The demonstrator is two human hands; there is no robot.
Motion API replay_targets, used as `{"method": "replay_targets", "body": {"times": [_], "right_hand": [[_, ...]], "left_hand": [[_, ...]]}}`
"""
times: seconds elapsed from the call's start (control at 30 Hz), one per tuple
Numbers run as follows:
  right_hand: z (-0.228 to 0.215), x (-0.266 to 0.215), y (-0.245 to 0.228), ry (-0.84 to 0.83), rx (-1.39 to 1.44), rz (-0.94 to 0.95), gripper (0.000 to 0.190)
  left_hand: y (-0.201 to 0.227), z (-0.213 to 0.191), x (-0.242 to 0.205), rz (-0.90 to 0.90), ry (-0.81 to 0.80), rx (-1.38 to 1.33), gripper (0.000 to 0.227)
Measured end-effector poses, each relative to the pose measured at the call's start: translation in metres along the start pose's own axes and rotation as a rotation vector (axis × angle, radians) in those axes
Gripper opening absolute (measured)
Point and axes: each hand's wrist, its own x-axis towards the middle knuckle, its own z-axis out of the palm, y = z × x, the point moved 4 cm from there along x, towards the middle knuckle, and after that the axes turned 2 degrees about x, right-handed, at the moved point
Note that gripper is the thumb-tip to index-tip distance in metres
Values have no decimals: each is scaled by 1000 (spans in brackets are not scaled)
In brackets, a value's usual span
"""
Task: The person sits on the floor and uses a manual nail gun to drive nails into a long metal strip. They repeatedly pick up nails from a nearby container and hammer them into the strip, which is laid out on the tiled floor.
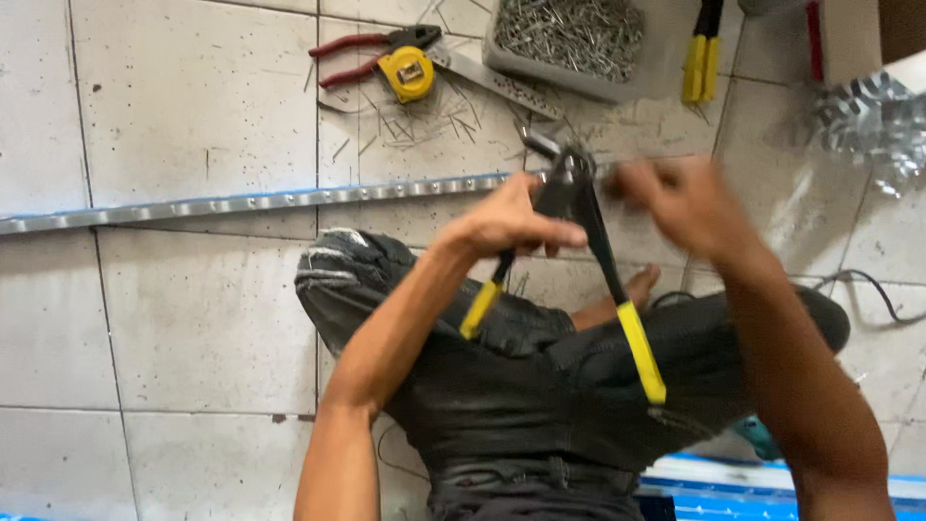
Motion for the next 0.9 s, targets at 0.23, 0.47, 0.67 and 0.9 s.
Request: {"method": "replay_targets", "body": {"times": [0.23, 0.47, 0.67, 0.9], "right_hand": [[35, 267, 62, 308, -196, -527, 27], [82, 336, 52, 165, -278, -339, 11], [16, 256, 42, 282, 47, -410, 35], [-24, -36, -42, 209, 67, -587, 8]], "left_hand": [[-59, -14, -7, -326, -41, -40, 40], [-45, -21, 3, -385, -7, -14, 42], [-25, -11, -10, -425, 109, 280, 48], [-40, 39, -17, -194, 249, 1085, 39]]}}
